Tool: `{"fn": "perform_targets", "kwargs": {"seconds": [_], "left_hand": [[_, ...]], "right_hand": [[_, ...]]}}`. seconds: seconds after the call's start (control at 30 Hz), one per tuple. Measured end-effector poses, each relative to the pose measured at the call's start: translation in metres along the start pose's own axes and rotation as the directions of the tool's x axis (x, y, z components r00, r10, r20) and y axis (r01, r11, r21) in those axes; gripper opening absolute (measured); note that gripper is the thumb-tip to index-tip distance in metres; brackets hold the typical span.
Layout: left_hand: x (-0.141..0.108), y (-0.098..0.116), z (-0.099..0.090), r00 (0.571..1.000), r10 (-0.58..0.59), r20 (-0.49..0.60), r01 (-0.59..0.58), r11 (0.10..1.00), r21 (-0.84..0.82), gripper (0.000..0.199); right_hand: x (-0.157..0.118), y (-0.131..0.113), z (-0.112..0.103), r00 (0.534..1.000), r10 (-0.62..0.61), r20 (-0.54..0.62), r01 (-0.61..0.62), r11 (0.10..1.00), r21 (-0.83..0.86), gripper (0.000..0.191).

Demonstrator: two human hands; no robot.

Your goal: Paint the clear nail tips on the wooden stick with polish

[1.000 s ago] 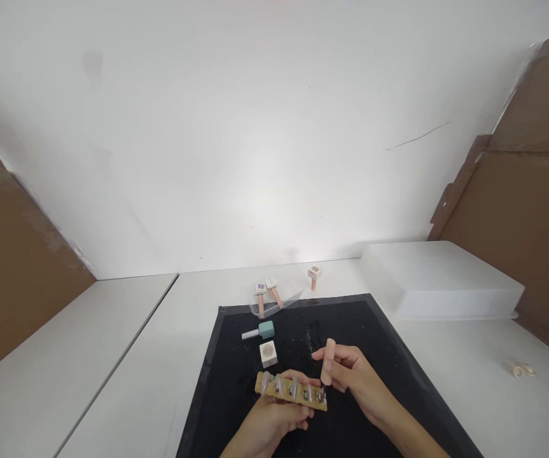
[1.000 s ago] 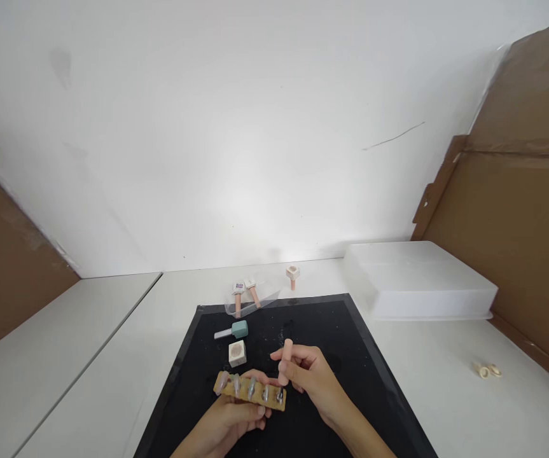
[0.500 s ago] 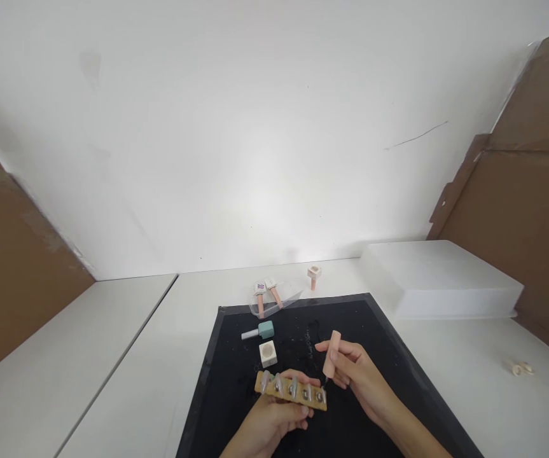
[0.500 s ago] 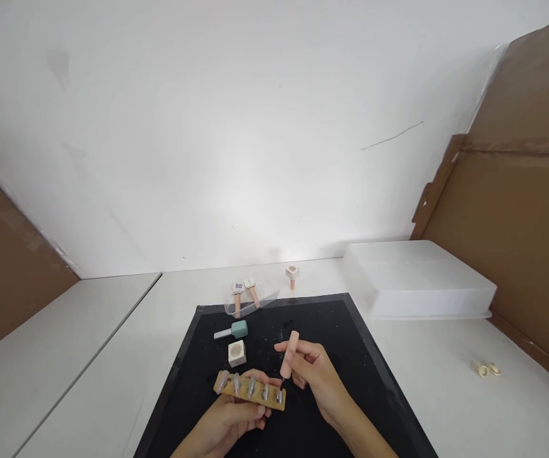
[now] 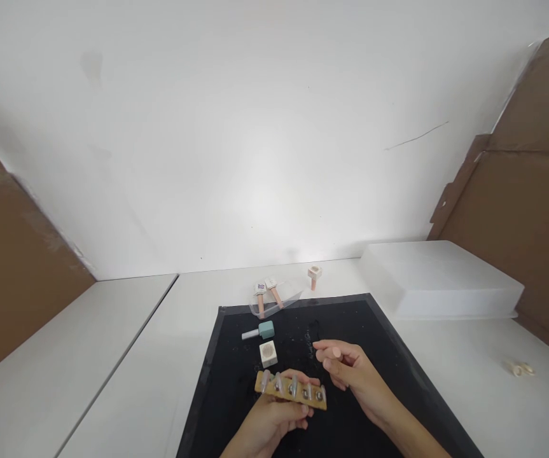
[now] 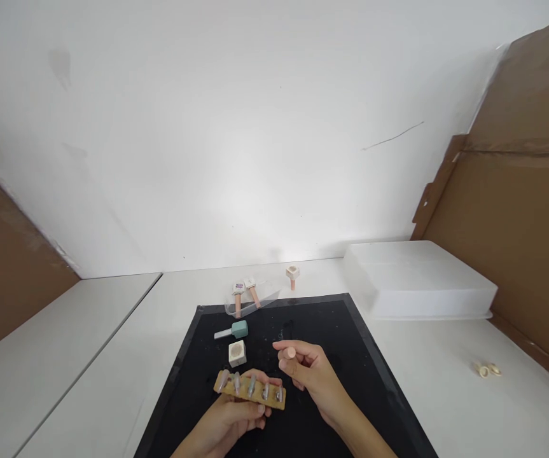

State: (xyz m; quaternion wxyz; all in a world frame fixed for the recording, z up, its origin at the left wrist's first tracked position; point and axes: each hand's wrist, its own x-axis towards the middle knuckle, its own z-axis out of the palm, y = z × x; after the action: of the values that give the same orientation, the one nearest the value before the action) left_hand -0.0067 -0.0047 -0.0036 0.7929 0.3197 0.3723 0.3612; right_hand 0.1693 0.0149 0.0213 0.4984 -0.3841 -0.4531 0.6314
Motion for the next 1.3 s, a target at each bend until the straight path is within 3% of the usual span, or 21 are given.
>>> {"fn": "perform_targets", "kwargs": {"seconds": [0.27,0.43,0.77,0.93,1.3], "left_hand": [[0.0009,0.0001,0.0010,1.000,-0.012,-0.020,0.012,1.000,-0.014,0.033],[0.0010,0.0002,0.0016,0.999,-0.010,-0.035,0.010,1.000,-0.015,0.032],[0.0021,-0.0010,-0.0002,0.999,-0.018,-0.045,0.017,1.000,-0.018,0.034],[0.0026,-0.0020,-0.0015,0.998,-0.036,-0.052,0.033,0.998,-0.050,0.038],[0.0007,-0.0017,-0.0008,0.997,-0.047,-0.061,0.041,0.993,-0.107,0.042]], "right_hand": [[-0.0010,0.0053,-0.0025,0.999,0.020,0.043,-0.020,1.000,-0.013,0.037],[-0.0013,0.0024,-0.0003,0.998,0.008,0.070,-0.003,0.998,-0.062,0.030],[-0.0002,-0.0033,0.0027,0.999,-0.007,-0.037,0.007,1.000,0.010,0.030],[-0.0013,-0.0012,0.0027,0.999,0.002,-0.046,0.003,0.994,0.105,0.037],[-0.0004,-0.0009,0.0030,0.997,0.040,-0.064,-0.035,0.995,0.089,0.040]]}}
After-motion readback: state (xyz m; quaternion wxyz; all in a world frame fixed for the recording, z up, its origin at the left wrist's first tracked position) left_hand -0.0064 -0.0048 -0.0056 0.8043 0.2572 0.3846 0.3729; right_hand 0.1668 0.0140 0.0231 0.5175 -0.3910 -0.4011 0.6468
